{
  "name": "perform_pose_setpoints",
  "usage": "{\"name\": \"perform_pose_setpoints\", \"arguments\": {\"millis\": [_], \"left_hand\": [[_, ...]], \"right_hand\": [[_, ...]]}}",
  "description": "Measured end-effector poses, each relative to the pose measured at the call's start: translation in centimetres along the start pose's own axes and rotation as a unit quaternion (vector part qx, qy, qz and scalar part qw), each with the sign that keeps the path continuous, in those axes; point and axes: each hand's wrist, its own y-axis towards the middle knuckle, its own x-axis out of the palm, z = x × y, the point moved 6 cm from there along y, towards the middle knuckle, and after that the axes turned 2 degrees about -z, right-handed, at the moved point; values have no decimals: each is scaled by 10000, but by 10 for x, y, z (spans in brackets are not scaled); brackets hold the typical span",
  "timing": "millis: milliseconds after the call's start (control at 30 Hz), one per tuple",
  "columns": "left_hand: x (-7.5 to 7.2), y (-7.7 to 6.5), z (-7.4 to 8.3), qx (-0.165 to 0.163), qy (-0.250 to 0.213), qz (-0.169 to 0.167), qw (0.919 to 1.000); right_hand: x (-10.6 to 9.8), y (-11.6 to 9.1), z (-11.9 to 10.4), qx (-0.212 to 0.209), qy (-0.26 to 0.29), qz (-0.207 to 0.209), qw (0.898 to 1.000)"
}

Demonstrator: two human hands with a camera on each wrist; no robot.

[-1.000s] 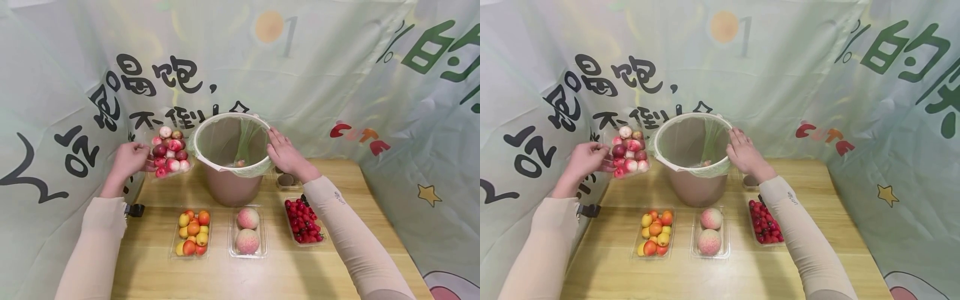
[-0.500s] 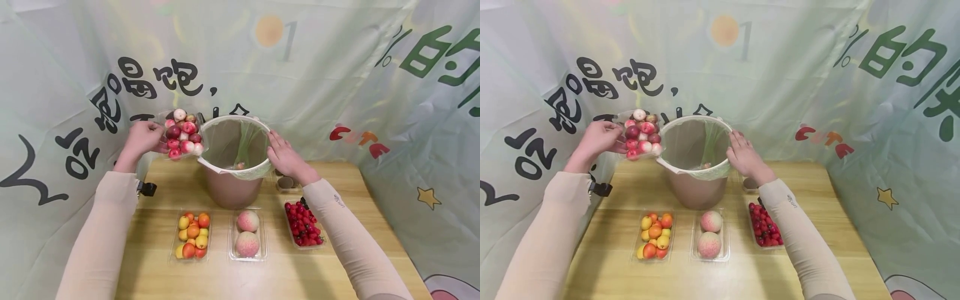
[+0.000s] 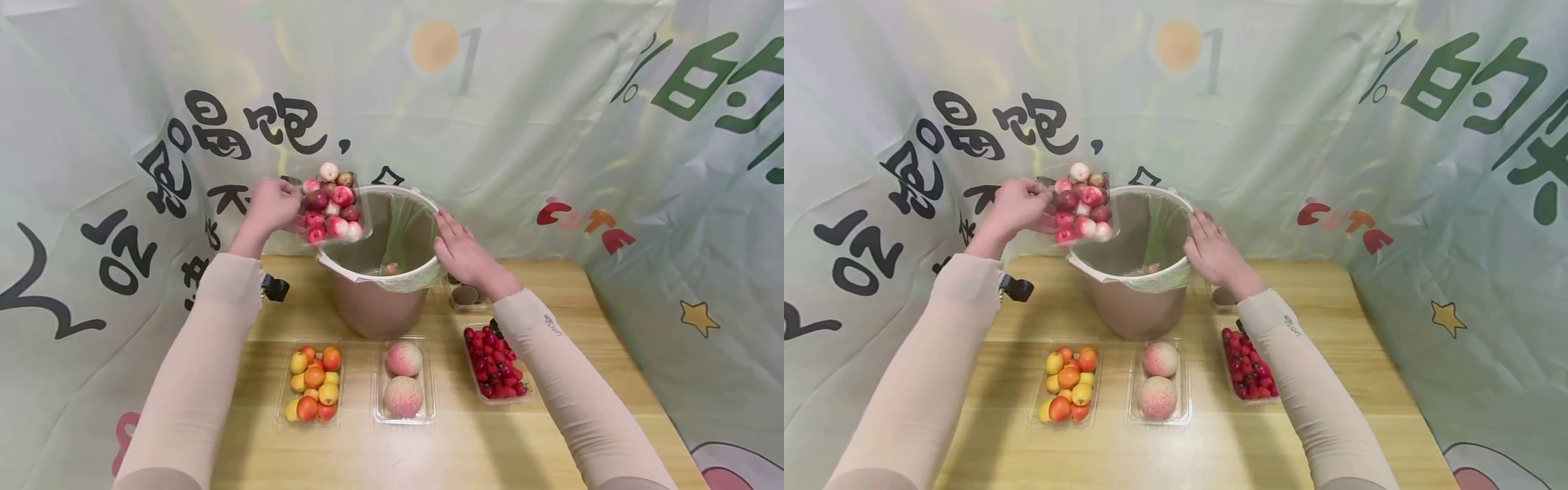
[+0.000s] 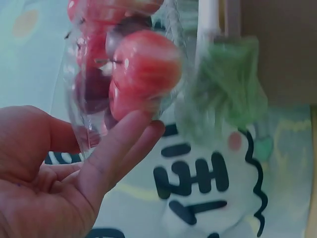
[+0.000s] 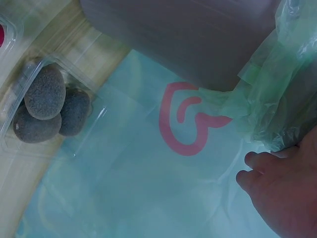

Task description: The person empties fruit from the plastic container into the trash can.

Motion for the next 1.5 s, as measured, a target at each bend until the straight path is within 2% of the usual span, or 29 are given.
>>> {"name": "perform_pose_setpoints", "arguments": {"millis": [133, 300, 533, 767, 867, 1100, 1500], "left_hand": [[10, 3, 11, 253, 463, 516, 9973], [23, 5, 15, 349, 552, 851, 9942], [37, 8, 12, 265, 453, 917, 9944], [49, 11, 9, 186, -89, 739, 9971], [52, 11, 8, 244, -199, 788, 9964], [56, 12, 10, 387, -62, 1001, 9942], [59, 10, 9, 639, -270, 1110, 9914]], "right_hand": [[-1, -1, -1, -7, -4, 17, 10000], [0, -1, 0, 19, -1, 0, 10000], [0, -1, -1, 31, 46, 9, 10000], [0, -1, -1, 37, 63, 26, 10000], [0, 0, 0, 42, 43, 23, 10000], [0, 0, -1, 40, 48, 26, 10000], [1, 1, -2, 44, 45, 3, 10000]]}}
